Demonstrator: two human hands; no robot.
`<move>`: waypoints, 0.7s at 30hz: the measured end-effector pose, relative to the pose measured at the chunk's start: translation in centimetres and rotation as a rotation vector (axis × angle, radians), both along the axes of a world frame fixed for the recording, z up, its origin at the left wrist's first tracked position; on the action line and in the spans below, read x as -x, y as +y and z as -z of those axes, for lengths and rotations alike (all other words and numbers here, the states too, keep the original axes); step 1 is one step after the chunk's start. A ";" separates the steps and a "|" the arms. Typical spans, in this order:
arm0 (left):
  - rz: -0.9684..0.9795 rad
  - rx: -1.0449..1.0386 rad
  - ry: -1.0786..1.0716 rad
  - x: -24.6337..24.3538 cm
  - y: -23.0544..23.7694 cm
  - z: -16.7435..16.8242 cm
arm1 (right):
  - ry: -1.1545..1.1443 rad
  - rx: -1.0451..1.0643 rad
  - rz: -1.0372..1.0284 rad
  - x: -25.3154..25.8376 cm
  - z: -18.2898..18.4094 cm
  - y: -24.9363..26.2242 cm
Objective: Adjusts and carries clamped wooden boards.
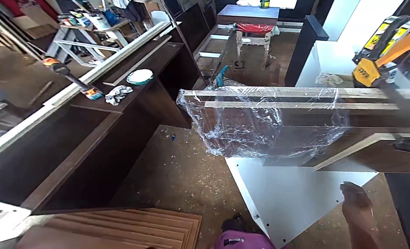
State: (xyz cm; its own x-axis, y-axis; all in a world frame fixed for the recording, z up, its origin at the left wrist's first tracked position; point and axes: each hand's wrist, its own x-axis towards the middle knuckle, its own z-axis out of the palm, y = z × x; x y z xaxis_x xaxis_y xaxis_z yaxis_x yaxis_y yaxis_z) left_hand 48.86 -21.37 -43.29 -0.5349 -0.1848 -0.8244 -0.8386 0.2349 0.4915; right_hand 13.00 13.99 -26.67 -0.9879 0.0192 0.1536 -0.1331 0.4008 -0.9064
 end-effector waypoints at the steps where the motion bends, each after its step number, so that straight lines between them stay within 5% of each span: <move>1: -0.038 0.053 -0.055 1.3 -1.3 1.6 | -0.006 -0.050 -0.100 -0.3 0.3 -0.9; 7: -0.144 0.035 -0.191 7.9 -9.5 1.5 | -0.018 -0.096 -0.350 -3.4 -1.5 -8.0; 12: 0.008 0.010 -0.197 11.4 -15.9 2.4 | -0.452 -0.489 -0.657 -5.4 -2.6 -14.7; 17: 0.282 -0.047 -0.207 11.8 -23.7 7.2 | -0.733 -0.675 -0.398 -7.0 -2.9 -20.5; 21: 0.035 0.016 -0.101 14.4 -31.1 7.8 | -0.835 -0.716 -0.312 -7.8 -3.4 -22.7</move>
State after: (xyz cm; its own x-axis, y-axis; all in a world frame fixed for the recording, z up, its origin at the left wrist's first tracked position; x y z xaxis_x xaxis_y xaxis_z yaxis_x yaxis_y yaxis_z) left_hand 34.49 -52.48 -51.09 -0.4553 -0.1815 -0.8716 -0.8750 0.2720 0.4004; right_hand 20.83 -8.69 -23.31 -0.7332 -0.0727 -0.6762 0.2186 0.9163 -0.3355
